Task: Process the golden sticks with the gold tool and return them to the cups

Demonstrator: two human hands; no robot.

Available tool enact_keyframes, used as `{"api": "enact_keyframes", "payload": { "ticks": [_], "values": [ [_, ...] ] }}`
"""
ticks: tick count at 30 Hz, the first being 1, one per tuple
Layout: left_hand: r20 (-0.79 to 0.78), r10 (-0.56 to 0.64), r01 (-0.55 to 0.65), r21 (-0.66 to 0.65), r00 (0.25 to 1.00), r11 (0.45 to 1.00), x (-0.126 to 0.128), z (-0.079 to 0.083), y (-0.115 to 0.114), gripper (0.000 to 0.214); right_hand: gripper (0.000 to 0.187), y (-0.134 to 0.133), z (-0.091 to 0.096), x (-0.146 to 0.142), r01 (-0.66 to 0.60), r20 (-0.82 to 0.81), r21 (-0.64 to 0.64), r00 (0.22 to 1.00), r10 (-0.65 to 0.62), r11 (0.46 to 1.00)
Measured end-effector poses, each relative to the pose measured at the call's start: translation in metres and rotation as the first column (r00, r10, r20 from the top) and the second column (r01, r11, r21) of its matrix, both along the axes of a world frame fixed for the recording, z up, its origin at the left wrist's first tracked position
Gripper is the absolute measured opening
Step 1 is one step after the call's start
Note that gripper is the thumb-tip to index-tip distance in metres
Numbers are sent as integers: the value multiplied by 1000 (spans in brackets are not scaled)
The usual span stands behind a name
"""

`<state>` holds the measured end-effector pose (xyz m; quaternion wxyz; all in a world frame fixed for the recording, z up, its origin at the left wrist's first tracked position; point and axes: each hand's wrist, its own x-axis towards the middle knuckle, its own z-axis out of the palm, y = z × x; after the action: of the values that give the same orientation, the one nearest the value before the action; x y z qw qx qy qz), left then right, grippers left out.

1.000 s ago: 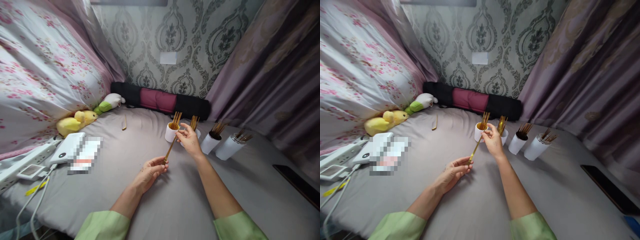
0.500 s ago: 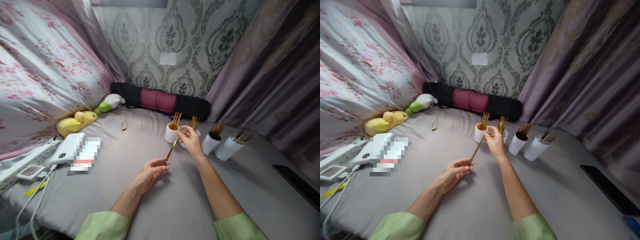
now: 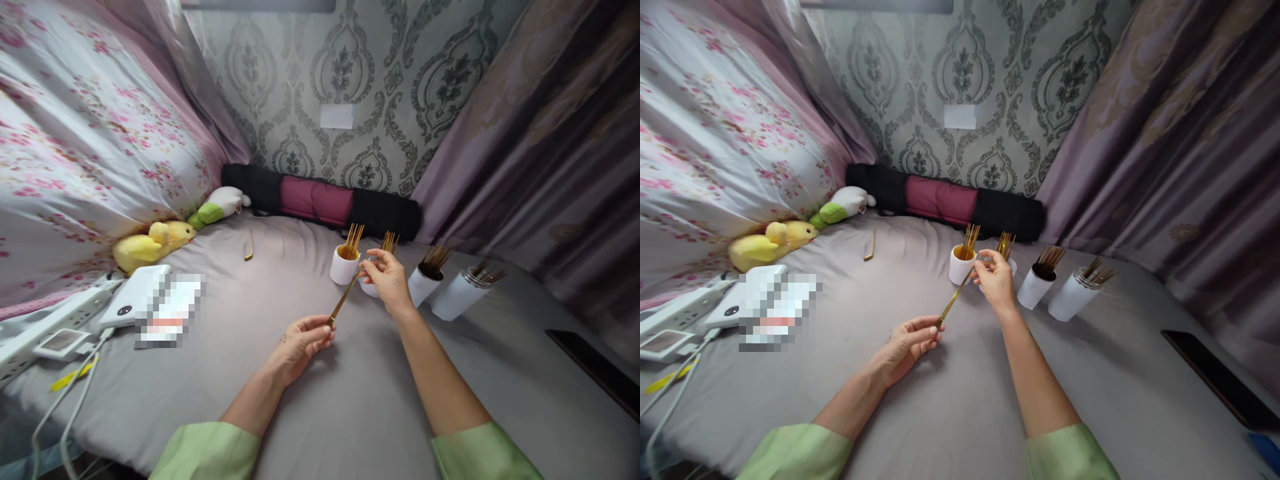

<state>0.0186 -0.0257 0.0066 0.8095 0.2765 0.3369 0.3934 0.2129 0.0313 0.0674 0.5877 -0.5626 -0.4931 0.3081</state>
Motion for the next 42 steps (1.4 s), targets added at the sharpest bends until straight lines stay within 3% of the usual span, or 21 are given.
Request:
{"api": "enact_keyframes", "payload": {
  "ticks": [10, 22, 29, 35, 42],
  "values": [
    [49, 35, -31, -87, 998, 996, -4, 3, 3, 28, 36, 14, 32, 22, 101, -29, 143, 995, -98, 985],
    [138, 122, -93, -204, 983, 974, -8, -2, 8, 21, 28, 42, 64, 56, 321, -6, 355, 940, -341, 878],
    [161, 136, -96, -234, 977, 967, -9, -2, 8, 20, 26, 57, 70, 62, 344, 83, 444, 904, -420, 827],
    [168, 141, -98, -244, 976, 965, -10, -1, 8, 19, 23, 63, 70, 54, 300, 133, 437, 911, -391, 848],
    [175, 147, -99, -258, 974, 961, -10, -2, 10, 24, 23, 73, 55, 50, 263, 193, 412, 911, -365, 873]
  ]
}}
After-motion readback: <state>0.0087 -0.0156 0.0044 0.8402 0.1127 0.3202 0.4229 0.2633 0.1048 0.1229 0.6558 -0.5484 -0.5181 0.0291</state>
